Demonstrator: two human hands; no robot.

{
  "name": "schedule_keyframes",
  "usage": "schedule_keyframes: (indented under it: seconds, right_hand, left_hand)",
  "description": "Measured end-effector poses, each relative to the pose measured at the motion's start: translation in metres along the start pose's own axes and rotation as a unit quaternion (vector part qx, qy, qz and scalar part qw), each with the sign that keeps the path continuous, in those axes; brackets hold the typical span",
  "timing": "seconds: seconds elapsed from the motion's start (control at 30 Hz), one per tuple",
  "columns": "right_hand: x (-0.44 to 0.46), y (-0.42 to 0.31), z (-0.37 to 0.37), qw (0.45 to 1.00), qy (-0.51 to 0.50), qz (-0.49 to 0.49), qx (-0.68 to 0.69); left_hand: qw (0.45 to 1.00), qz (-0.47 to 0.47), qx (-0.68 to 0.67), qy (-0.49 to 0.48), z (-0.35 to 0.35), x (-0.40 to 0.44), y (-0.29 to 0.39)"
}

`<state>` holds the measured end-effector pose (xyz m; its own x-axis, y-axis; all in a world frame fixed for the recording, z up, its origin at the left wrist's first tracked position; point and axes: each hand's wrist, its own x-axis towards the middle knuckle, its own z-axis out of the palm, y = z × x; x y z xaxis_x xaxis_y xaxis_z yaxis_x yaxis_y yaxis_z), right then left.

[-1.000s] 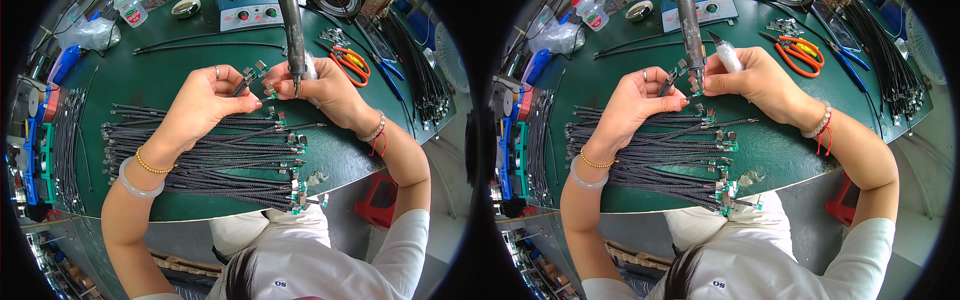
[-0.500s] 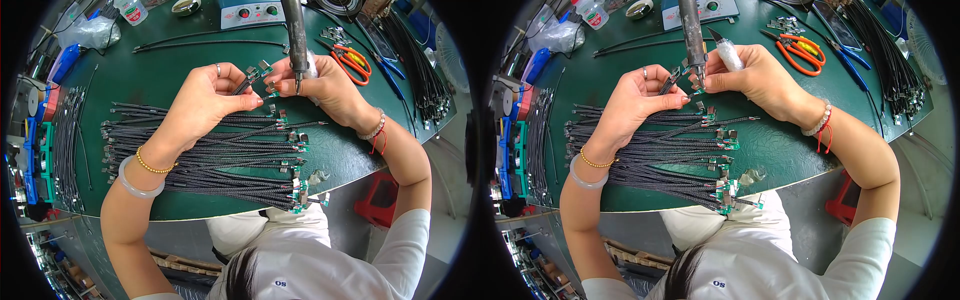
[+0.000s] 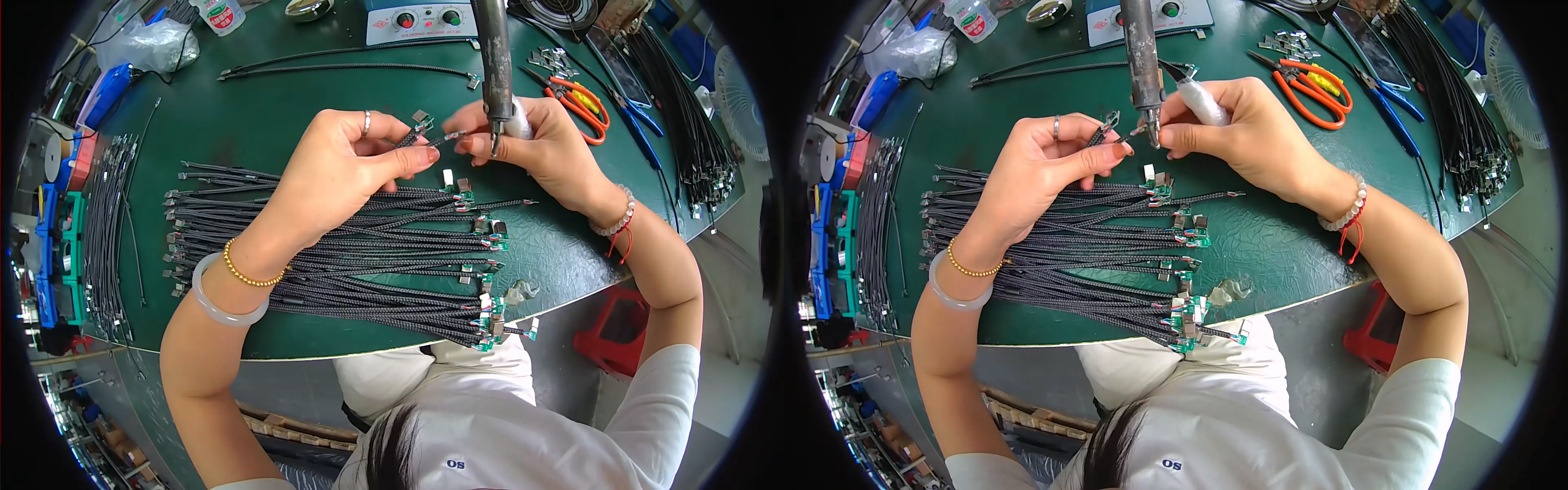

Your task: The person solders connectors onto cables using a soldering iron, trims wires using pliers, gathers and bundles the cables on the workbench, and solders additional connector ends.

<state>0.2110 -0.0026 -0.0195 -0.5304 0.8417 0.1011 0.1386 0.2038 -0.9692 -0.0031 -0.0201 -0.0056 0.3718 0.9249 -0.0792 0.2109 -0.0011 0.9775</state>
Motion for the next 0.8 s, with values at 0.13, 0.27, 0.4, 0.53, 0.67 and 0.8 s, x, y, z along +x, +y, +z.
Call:
schedule_keyframes:
  seconds: [0.13, 0.27, 0.4, 0.53, 0.67, 0.8]
  right_hand:
    - [-0.003, -0.010, 0.003, 0.994, -0.020, 0.076, 0.080]
    - [-0.006, -0.016, 0.005, 0.988, -0.017, 0.120, 0.098]
    - [-0.008, -0.024, 0.002, 0.988, 0.023, 0.141, 0.053]
    - [-0.015, -0.021, 0.002, 0.992, 0.033, 0.120, -0.031]
    - [-0.020, -0.023, 0.004, 0.953, 0.023, 0.005, -0.302]
    - [-0.019, -0.011, 0.004, 0.904, 0.042, -0.173, -0.389]
  left_hand:
    - [0.998, 0.050, 0.005, 0.022, 0.003, -0.001, 0.002]
    - [0.997, 0.067, -0.013, 0.034, 0.005, -0.002, 0.002]
    - [0.997, 0.051, 0.016, 0.048, 0.006, -0.002, 0.000]
    - [0.995, 0.079, -0.014, 0.054, 0.007, 0.001, -0.010]
    - [0.996, 0.075, 0.010, 0.055, 0.008, 0.001, -0.009]
    - [0.996, 0.072, 0.002, 0.056, 0.008, 0.001, -0.010]
